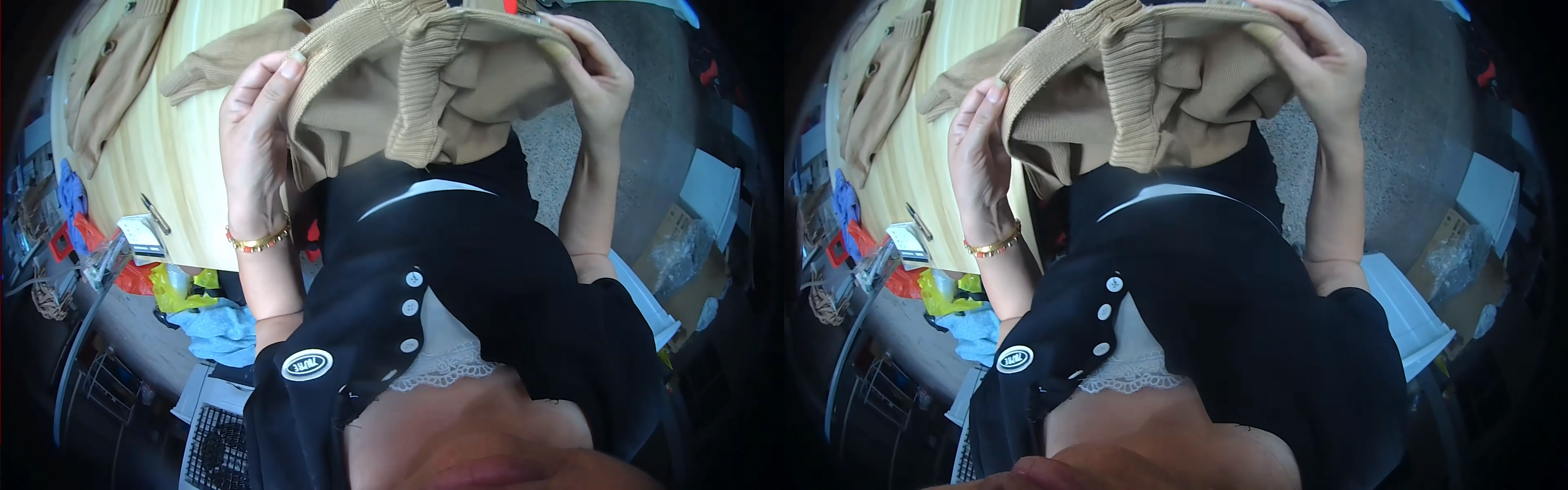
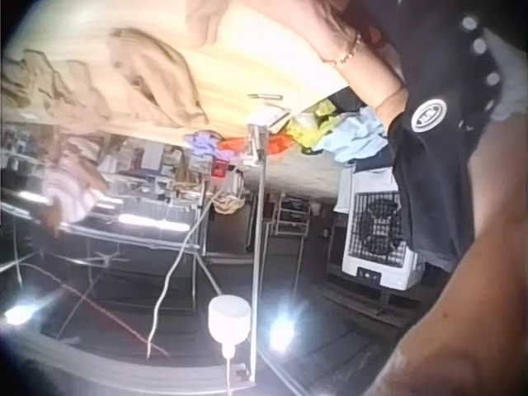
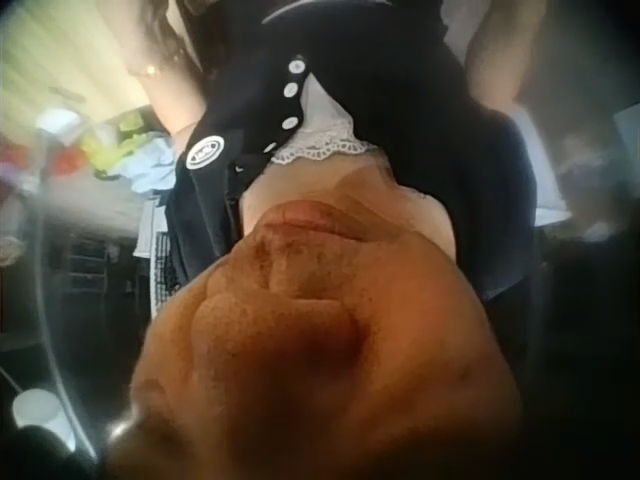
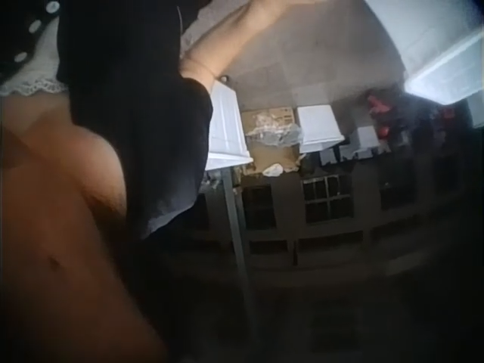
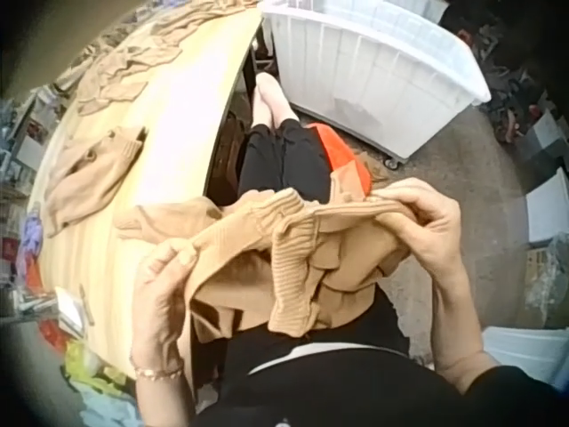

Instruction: Inspecting knitted sweaters for defects and trimming loose threads.

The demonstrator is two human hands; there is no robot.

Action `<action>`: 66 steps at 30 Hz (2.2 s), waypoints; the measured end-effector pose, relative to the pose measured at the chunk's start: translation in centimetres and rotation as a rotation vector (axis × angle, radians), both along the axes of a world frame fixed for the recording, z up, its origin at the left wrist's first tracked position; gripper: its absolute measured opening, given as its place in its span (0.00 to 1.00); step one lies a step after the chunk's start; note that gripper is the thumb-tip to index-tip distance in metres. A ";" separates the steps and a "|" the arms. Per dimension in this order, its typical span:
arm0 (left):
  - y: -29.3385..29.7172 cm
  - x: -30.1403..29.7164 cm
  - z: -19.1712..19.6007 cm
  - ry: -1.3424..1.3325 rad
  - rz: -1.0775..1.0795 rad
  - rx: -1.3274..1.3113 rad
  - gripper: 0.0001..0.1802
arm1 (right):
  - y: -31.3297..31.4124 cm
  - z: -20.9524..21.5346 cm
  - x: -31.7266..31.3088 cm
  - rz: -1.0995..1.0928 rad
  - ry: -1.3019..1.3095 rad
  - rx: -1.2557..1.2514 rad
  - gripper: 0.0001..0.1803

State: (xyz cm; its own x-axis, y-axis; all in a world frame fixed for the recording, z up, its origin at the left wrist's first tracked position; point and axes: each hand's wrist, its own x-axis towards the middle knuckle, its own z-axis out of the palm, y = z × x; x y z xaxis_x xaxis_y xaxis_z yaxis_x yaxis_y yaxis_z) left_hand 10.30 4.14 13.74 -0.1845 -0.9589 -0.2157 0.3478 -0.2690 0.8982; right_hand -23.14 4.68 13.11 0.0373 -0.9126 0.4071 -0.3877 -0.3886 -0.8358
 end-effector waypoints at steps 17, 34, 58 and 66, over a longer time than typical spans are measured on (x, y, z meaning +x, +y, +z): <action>1.8 -4.2 1.2 -0.005 -0.145 -0.060 0.15 | 1.1 2.1 6.6 0.293 0.522 -0.593 0.17; 2.7 -4.5 -1.3 -0.702 -0.042 -0.642 0.24 | -0.1 0.8 8.3 0.412 0.376 -0.379 0.14; 3.2 -3.0 -1.7 -0.332 -0.096 -0.297 0.17 | -1.6 3.2 9.7 0.520 0.332 -0.426 0.12; 2.6 -2.4 -1.6 -0.478 -0.164 -0.560 0.16 | -1.4 4.2 9.8 0.510 0.073 0.003 0.22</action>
State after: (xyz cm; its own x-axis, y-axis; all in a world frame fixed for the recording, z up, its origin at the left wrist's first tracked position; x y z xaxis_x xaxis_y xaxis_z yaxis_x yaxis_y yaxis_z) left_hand 7.88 6.73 12.16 -0.3431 -0.9170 0.2035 -0.1194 0.2575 0.9589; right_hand -13.37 3.28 17.31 0.5065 -0.7719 0.3842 -0.2071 -0.5414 -0.8148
